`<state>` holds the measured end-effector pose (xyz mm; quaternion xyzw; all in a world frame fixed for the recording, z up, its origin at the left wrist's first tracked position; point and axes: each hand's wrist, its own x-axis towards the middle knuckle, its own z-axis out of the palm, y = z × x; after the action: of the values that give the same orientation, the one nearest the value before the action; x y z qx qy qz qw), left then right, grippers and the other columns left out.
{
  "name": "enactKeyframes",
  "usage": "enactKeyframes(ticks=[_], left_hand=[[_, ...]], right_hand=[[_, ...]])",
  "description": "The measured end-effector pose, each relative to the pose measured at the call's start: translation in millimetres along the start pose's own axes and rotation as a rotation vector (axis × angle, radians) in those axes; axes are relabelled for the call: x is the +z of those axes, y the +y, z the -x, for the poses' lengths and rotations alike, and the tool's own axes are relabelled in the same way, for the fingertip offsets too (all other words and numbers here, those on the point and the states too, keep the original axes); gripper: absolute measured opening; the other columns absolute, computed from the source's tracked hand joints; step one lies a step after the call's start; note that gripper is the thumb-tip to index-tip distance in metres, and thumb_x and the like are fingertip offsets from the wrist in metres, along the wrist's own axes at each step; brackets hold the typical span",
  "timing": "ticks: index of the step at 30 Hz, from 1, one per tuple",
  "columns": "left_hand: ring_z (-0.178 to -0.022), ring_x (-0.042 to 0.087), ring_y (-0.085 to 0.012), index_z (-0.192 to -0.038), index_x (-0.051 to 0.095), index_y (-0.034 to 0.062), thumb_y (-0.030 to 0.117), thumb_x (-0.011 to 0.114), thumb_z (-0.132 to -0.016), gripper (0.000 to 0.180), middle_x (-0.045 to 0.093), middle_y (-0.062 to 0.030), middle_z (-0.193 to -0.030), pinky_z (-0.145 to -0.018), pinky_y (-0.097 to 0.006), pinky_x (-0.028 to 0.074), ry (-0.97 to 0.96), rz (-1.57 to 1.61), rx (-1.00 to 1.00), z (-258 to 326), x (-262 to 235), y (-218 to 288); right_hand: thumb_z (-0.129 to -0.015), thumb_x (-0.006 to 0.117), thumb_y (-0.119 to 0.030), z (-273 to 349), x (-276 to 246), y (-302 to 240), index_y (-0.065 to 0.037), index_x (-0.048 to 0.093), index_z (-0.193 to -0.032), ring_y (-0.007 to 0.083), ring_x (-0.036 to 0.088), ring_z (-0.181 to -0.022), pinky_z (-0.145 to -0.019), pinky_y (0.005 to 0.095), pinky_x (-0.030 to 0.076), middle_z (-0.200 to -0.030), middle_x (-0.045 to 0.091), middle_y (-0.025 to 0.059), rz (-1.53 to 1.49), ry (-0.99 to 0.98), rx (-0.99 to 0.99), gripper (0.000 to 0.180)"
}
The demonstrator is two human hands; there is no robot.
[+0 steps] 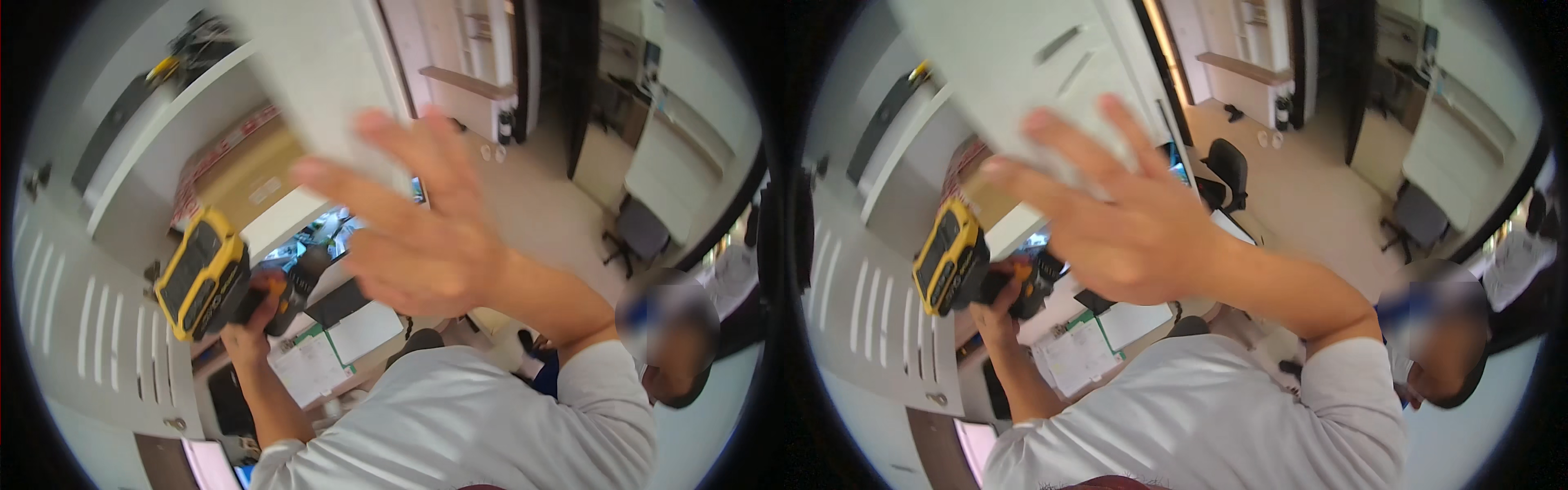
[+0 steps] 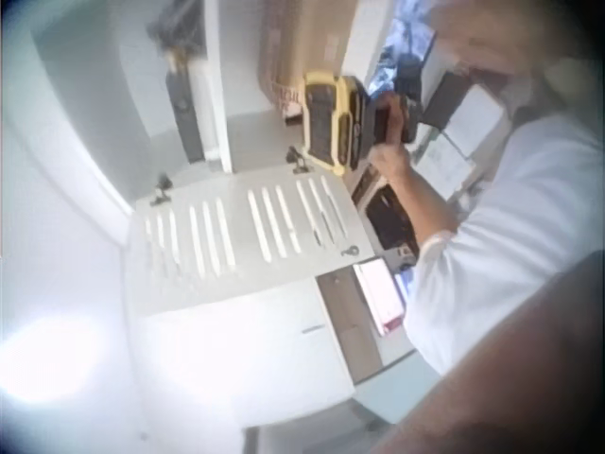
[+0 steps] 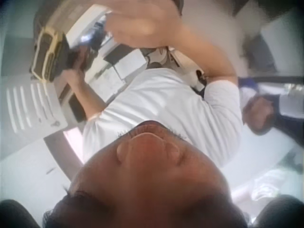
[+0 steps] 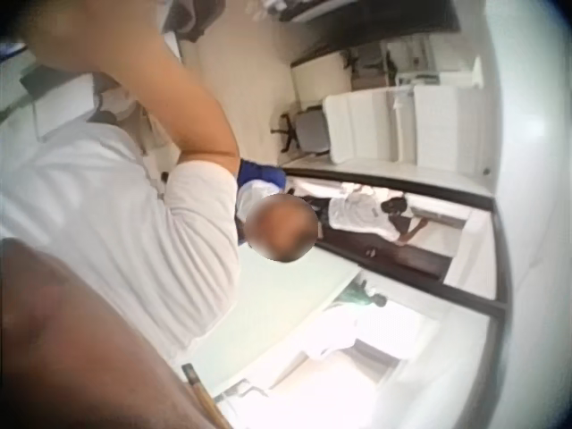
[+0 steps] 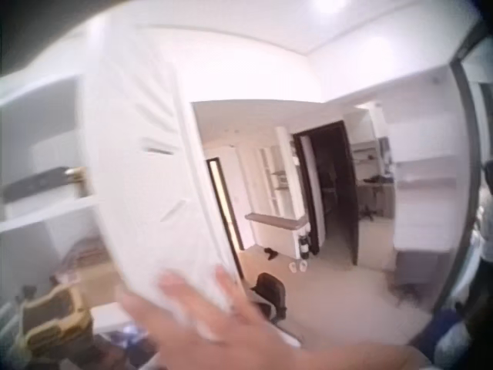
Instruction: The person uses a cordless drill to attach a white slatted cabinet door to a wall-mounted unit. They align the door with the hinges and drive screws into the mounting points while another person assists by holding the door steady. The task involves repeated drilling and alignment adjustments to secure the door.
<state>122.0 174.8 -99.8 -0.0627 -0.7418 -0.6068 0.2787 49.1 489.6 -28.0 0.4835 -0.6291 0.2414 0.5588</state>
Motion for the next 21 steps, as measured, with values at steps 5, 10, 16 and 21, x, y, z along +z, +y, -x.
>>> enactKeyframes(ticks=[5,10,16,21], left_hand=[[-0.092,0.068,-0.0167,-0.102,0.069,0.0017,0.001,0.078,-0.084,0.02,0.075,-0.0095,-0.107,-0.081,-0.032,0.056,0.018,0.081,0.223,-54.5,21.5,-1.5],[-0.09,0.068,-0.015,-0.095,0.071,0.0024,0.001,0.08,-0.081,0.017,0.075,-0.0065,-0.1,-0.082,-0.031,0.057,-0.055,0.163,0.312,-119.1,46.1,-7.3],[-0.082,0.067,-0.0142,-0.094,0.073,0.0043,0.008,0.083,-0.077,0.02,0.074,-0.0042,-0.091,-0.077,-0.031,0.054,-0.096,0.215,0.181,-172.3,61.6,-33.0],[-0.082,0.068,-0.0146,-0.093,0.073,0.0042,0.011,0.084,-0.076,0.022,0.075,-0.0056,-0.089,-0.079,-0.031,0.054,-0.09,0.114,0.156,-197.2,72.9,-43.3]], right_hand=[[-0.071,0.075,-0.01,13.3,-1.4,4.8,-0.01,0.072,-0.088,0.0522,0.034,-0.147,-0.118,0.0625,0.032,-0.157,0.04,0.0282,0.13,-0.067,0.011,0.017],[-0.076,0.067,-0.002,26.2,-8.9,12.4,-0.008,0.067,-0.117,0.0542,0.026,-0.151,-0.119,0.0616,0.033,-0.165,0.018,0.0304,0.058,-0.014,0.067,0.042],[-0.079,0.065,-0.004,30.1,-7.9,6.0,-0.011,0.065,-0.124,0.053,0.029,-0.15,-0.118,0.0589,0.035,-0.166,0.02,0.0276,0.112,0.024,0.108,0.046],[-0.083,0.065,-0.005,35.3,-11.6,5.9,-0.012,0.066,-0.125,0.0491,0.03,-0.151,-0.12,0.0552,0.033,-0.167,0.02,0.0244,0.136,0.039,0.148,0.042]])
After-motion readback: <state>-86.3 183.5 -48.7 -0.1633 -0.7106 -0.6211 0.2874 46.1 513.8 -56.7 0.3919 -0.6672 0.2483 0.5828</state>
